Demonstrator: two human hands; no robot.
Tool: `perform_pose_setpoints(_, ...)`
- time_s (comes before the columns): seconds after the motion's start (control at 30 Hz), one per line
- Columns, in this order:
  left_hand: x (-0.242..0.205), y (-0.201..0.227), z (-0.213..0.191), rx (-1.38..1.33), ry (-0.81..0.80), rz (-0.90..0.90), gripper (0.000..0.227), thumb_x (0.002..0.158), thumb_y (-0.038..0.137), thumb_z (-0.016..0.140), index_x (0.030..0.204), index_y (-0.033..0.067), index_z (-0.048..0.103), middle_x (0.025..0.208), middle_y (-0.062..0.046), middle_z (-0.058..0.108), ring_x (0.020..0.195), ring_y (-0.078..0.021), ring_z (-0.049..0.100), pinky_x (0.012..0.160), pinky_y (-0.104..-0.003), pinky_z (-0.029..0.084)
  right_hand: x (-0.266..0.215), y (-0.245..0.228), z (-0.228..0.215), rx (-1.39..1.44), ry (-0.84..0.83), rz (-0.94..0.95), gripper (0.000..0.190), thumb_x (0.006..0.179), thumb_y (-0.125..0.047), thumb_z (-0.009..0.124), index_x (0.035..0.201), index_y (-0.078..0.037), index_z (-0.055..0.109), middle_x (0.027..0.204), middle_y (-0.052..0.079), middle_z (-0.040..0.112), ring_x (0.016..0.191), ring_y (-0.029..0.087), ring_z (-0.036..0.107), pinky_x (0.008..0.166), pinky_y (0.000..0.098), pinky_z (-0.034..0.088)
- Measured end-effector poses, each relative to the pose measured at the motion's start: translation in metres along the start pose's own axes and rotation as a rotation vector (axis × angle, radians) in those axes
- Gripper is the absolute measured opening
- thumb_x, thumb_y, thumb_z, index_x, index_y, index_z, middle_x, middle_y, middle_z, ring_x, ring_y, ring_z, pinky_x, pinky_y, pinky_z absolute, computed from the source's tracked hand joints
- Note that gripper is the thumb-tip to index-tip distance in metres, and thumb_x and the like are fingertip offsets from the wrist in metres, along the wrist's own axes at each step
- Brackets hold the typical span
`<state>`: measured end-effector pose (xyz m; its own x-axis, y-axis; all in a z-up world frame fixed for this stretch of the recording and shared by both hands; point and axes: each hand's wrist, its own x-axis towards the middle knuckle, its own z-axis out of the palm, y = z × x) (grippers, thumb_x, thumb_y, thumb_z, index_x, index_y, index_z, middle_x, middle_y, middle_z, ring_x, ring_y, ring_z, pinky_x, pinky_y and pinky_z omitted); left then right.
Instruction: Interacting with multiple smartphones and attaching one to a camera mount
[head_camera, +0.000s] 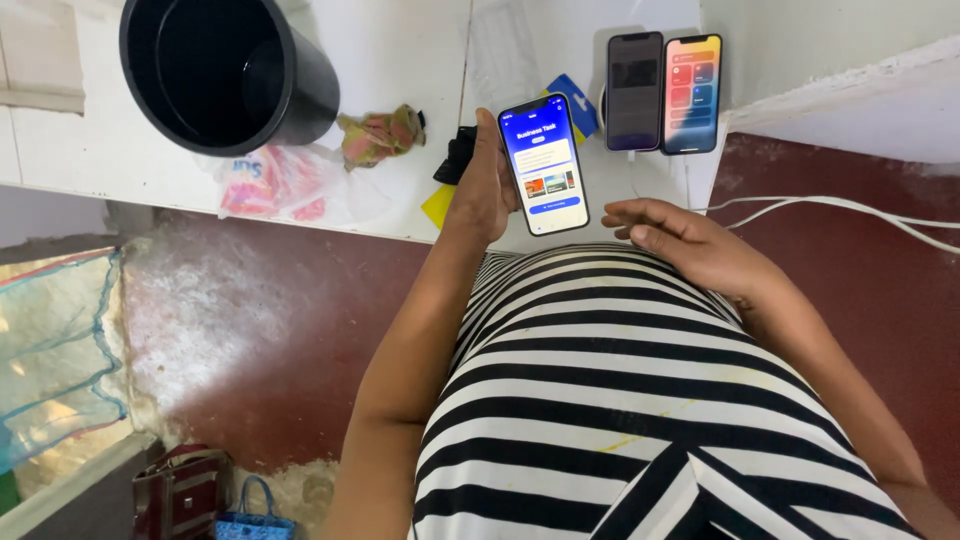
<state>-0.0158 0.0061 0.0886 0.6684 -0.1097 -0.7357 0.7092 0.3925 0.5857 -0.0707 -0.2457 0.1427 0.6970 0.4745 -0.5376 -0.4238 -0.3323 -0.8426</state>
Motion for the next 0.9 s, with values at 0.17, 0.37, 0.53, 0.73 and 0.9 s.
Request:
perform_pose_setpoints(0.17, -0.011, -0.001, -0.003, 0.012, -0.002, 0.028, 0.095, 0.087, 0.083, 0.032, 0.146, 0.0101, 0.049, 0.127, -0.017, 0.068, 0.120, -0.0342, 0.068, 0.098, -0.046, 0.059, 0.011, 0.002, 0.007, 0.023, -0.018, 0.003, 0.049, 0.102, -0.022, 0.051, 0.149, -0.006, 0.052, 0.136, 0.024, 0.064, 0.126, 0.035, 0.060, 0.106, 0.0553, 0.045)
perform_pose_setpoints(0.37, -0.021, -0.001, 0.001, 0.013, 0.000, 0.031, 0.100, 0.086, 0.084, 0.027, 0.149, 0.0089, 0.046, 0.131, -0.018, 0.065, 0.123, -0.0352, 0.065, 0.100, -0.046, 0.058, 0.021, -0.001, 0.016, 0.024, -0.049, -0.032, 0.049, 0.102, -0.018, 0.053, 0.148, 0.000, 0.049, 0.132, 0.025, 0.064, 0.124, 0.034, 0.061, 0.107, 0.0541, 0.045)
perform_pose_setpoints(0.53, -0.029, 0.001, 0.003, 0.035, 0.005, 0.031, 0.100, 0.087, 0.083, 0.024, 0.149, 0.0083, 0.045, 0.131, -0.018, 0.065, 0.123, -0.0354, 0.066, 0.099, -0.047, 0.058, 0.013, -0.002, 0.012, -0.001, -0.050, -0.009, 0.048, 0.103, -0.020, 0.052, 0.146, 0.001, 0.052, 0.133, 0.024, 0.065, 0.124, 0.034, 0.061, 0.107, 0.0554, 0.044)
perform_pose_setpoints(0.73, 0.002, -0.022, -0.011, 0.017, 0.010, 0.026, 0.079, 0.096, 0.070, 0.039, 0.147, 0.0109, 0.047, 0.128, -0.017, 0.065, 0.118, -0.0379, 0.067, 0.094, -0.053, 0.060, -0.016, 0.053, -0.020, -0.111, 0.034, 0.176, 0.042, 0.104, -0.022, 0.049, 0.139, -0.005, 0.063, 0.132, 0.025, 0.068, 0.126, 0.038, 0.060, 0.108, 0.0527, 0.043)
perform_pose_setpoints(0.9, 0.034, -0.045, -0.023, -0.042, 0.035, 0.050, 0.056, 0.100, 0.054, 0.056, 0.141, 0.0166, 0.050, 0.126, -0.017, 0.066, 0.117, -0.0392, 0.068, 0.092, -0.058, 0.060, -0.012, 0.188, -0.065, -0.360, 0.301, 0.349, 0.036, 0.105, -0.030, 0.059, 0.117, 0.001, 0.074, 0.088, 0.026, 0.075, 0.090, 0.040, 0.073, 0.081, 0.0493, 0.055)
